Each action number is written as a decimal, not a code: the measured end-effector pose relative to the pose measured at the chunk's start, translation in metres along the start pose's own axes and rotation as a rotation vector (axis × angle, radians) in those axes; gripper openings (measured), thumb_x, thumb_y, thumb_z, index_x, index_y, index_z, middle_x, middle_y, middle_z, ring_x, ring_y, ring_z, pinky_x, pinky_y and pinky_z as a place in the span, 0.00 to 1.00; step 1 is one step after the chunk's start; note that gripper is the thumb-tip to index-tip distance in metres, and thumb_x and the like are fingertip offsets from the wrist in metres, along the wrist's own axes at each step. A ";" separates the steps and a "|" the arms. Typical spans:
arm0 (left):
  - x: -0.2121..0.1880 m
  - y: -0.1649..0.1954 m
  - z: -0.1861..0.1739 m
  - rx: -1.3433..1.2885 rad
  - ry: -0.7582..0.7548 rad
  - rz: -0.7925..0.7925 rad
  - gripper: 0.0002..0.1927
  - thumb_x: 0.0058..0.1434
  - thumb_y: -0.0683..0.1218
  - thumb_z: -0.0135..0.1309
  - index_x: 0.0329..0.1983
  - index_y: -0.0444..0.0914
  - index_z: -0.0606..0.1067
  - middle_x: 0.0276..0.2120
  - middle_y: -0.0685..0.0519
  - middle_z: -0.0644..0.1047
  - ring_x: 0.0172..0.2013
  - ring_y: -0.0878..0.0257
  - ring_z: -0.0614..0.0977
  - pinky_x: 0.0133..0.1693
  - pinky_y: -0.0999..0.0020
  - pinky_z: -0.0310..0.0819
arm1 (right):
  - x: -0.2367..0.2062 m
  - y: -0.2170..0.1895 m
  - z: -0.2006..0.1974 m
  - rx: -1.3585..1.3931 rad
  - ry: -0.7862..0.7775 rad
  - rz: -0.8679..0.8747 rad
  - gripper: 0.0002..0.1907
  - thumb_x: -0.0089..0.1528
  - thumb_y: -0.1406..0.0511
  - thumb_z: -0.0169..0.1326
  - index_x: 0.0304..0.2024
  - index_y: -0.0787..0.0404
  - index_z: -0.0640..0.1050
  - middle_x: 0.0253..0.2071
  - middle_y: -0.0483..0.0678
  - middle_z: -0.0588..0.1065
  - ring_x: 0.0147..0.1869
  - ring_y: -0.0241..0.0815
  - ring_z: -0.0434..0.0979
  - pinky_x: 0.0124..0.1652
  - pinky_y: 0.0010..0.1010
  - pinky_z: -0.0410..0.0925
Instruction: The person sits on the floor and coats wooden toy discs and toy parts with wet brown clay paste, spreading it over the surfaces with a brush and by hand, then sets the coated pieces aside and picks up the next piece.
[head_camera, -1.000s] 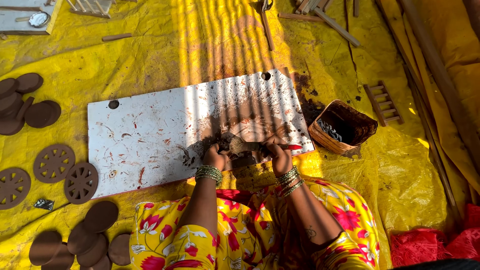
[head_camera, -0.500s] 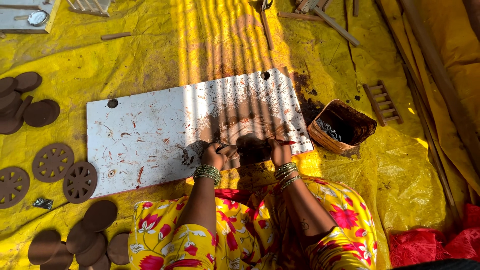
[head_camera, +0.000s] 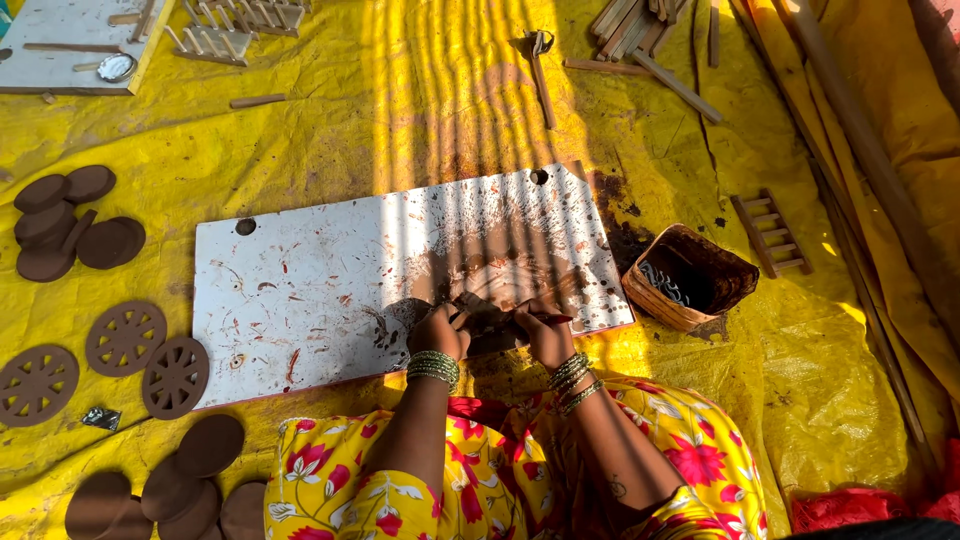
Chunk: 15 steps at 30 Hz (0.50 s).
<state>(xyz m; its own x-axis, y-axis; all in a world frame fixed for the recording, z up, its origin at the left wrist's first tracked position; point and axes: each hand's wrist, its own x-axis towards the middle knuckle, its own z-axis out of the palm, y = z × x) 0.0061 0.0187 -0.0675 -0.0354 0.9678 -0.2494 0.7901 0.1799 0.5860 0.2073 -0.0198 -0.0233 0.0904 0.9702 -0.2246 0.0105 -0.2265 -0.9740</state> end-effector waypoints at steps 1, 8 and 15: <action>-0.003 0.003 -0.002 0.001 0.014 -0.024 0.24 0.52 0.41 0.61 0.55 0.39 0.77 0.49 0.42 0.81 0.49 0.47 0.83 0.51 0.55 0.77 | -0.005 -0.004 0.001 0.070 -0.014 0.045 0.09 0.67 0.67 0.53 0.37 0.69 0.78 0.29 0.49 0.75 0.31 0.39 0.72 0.32 0.32 0.65; 0.008 0.002 0.013 -0.278 0.138 0.083 0.17 0.55 0.41 0.62 0.48 0.36 0.78 0.42 0.41 0.82 0.45 0.47 0.84 0.47 0.55 0.79 | 0.000 -0.002 -0.017 0.417 -0.055 -0.030 0.09 0.67 0.68 0.48 0.40 0.67 0.78 0.31 0.50 0.79 0.33 0.37 0.77 0.36 0.31 0.71; 0.017 -0.005 0.025 -0.264 0.076 0.014 0.17 0.55 0.44 0.63 0.47 0.37 0.76 0.43 0.42 0.82 0.46 0.47 0.84 0.49 0.56 0.79 | 0.019 0.024 -0.032 -0.156 0.190 -0.188 0.09 0.68 0.69 0.49 0.42 0.69 0.77 0.35 0.49 0.79 0.35 0.37 0.77 0.36 0.30 0.69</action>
<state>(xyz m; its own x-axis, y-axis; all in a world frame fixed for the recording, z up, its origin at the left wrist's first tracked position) 0.0162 0.0301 -0.0939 -0.0791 0.9791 -0.1874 0.6046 0.1966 0.7719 0.2413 -0.0099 -0.0496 0.2567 0.9663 -0.0170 0.1956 -0.0691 -0.9782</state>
